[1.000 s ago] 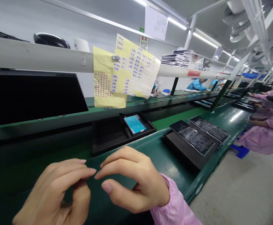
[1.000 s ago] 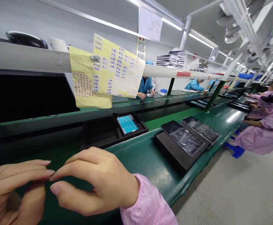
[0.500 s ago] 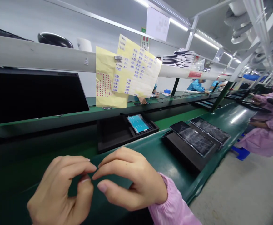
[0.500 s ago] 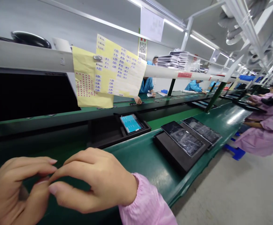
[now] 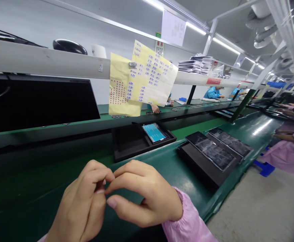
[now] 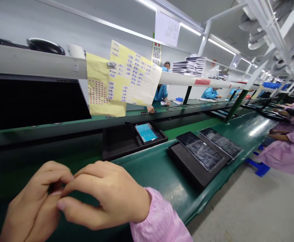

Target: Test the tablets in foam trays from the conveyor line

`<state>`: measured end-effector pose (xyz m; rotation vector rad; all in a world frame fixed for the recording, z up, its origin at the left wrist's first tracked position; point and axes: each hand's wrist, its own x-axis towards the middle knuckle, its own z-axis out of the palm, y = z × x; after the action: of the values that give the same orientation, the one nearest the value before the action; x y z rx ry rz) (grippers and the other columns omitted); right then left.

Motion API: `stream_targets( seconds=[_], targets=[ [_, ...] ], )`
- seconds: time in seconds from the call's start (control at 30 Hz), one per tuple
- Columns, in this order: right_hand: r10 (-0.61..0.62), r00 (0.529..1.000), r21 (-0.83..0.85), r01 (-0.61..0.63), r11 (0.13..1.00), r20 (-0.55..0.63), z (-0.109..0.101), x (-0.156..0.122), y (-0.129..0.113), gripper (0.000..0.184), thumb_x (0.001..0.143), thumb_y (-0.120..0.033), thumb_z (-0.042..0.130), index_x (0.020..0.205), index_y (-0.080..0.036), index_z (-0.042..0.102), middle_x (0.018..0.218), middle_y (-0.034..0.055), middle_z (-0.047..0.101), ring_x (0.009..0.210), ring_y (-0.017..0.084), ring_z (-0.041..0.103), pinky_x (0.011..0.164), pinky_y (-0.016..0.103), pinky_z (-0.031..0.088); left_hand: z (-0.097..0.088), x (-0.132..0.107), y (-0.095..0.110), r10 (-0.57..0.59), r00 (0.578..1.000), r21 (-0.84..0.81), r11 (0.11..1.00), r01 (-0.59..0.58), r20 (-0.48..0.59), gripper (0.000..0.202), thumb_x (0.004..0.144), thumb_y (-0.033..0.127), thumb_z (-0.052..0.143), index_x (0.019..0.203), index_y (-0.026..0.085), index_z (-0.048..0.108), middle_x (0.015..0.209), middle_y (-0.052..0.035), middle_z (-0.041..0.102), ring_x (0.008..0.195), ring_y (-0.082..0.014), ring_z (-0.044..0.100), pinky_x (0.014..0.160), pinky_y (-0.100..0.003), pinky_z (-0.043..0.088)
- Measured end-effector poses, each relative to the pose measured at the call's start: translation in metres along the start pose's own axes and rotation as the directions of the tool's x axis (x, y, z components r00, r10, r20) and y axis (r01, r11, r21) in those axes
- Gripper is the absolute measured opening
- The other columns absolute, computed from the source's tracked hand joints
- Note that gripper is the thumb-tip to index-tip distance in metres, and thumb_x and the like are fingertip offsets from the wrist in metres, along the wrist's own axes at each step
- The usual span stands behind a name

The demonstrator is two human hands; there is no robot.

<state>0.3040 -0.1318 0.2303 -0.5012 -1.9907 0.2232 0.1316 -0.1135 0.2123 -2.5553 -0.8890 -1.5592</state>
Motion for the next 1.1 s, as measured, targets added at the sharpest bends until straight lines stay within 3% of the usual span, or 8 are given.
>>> stream_targets(
  seconds=[0.3, 0.5, 0.73, 0.93, 1.1],
  targets=[
    [-0.01, 1.0, 0.03, 0.01, 0.999, -0.019, 0.006, 0.0, 0.004, 0.019, 0.099, -0.033, 0.047, 0.086, -0.021, 0.053, 0.085, 0.0073, 0.067, 0.08, 0.016, 0.062, 0.075, 0.027, 0.052, 0.001, 0.0, 0.0, 0.019, 0.999, -0.034, 0.999, -0.018, 0.029, 0.015, 0.091, 0.011, 0.036, 0.091, 0.023, 0.045, 0.075, 0.0045, 0.049, 0.054, -0.0081, 0.051, 0.049, -0.02, 0.042],
    [0.05, 0.999, -0.007, -0.049, 0.999, 0.019, 0.008, -0.002, 0.006, 0.015, 0.097, -0.034, 0.046, 0.088, -0.022, 0.051, 0.086, 0.0054, 0.065, 0.08, 0.016, 0.061, 0.074, 0.028, 0.052, 0.005, 0.001, 0.007, -0.079, 0.997, 0.004, 0.997, 0.079, -0.01, 0.012, 0.094, 0.016, 0.034, 0.089, 0.022, 0.043, 0.074, 0.0041, 0.044, 0.051, -0.008, 0.044, 0.049, -0.023, 0.039],
    [0.048, 0.999, 0.005, -0.048, 0.999, -0.014, 0.008, -0.001, 0.004, 0.016, 0.098, -0.033, 0.047, 0.086, -0.023, 0.051, 0.085, 0.0046, 0.065, 0.079, 0.015, 0.061, 0.073, 0.027, 0.052, 0.005, 0.0, -0.002, 0.041, 0.999, -0.035, 0.999, -0.041, 0.015, 0.013, 0.094, 0.013, 0.036, 0.096, 0.021, 0.046, 0.079, 0.0024, 0.048, 0.051, -0.0068, 0.05, 0.046, -0.02, 0.042],
    [0.025, 0.999, 0.022, -0.024, 0.999, -0.046, 0.009, 0.0, 0.004, 0.015, 0.097, -0.031, 0.049, 0.086, -0.022, 0.05, 0.083, 0.0046, 0.063, 0.077, 0.015, 0.061, 0.072, 0.026, 0.052, 0.004, -0.001, 0.0, 0.006, 1.0, -0.004, 1.0, -0.006, -0.002, 0.013, 0.094, 0.015, 0.035, 0.095, 0.021, 0.046, 0.077, 0.0027, 0.046, 0.05, -0.0072, 0.046, 0.046, -0.021, 0.041],
    [0.024, 0.999, 0.019, -0.023, 1.0, -0.042, 0.008, 0.0, 0.003, 0.015, 0.098, -0.032, 0.048, 0.085, -0.023, 0.049, 0.082, 0.0041, 0.064, 0.075, 0.014, 0.06, 0.071, 0.027, 0.051, 0.006, -0.003, -0.006, 0.064, 0.998, -0.057, 0.996, -0.063, 0.019, 0.012, 0.094, 0.015, 0.037, 0.099, 0.021, 0.046, 0.08, 0.0018, 0.05, 0.051, -0.0078, 0.053, 0.046, -0.021, 0.043]
  ],
)
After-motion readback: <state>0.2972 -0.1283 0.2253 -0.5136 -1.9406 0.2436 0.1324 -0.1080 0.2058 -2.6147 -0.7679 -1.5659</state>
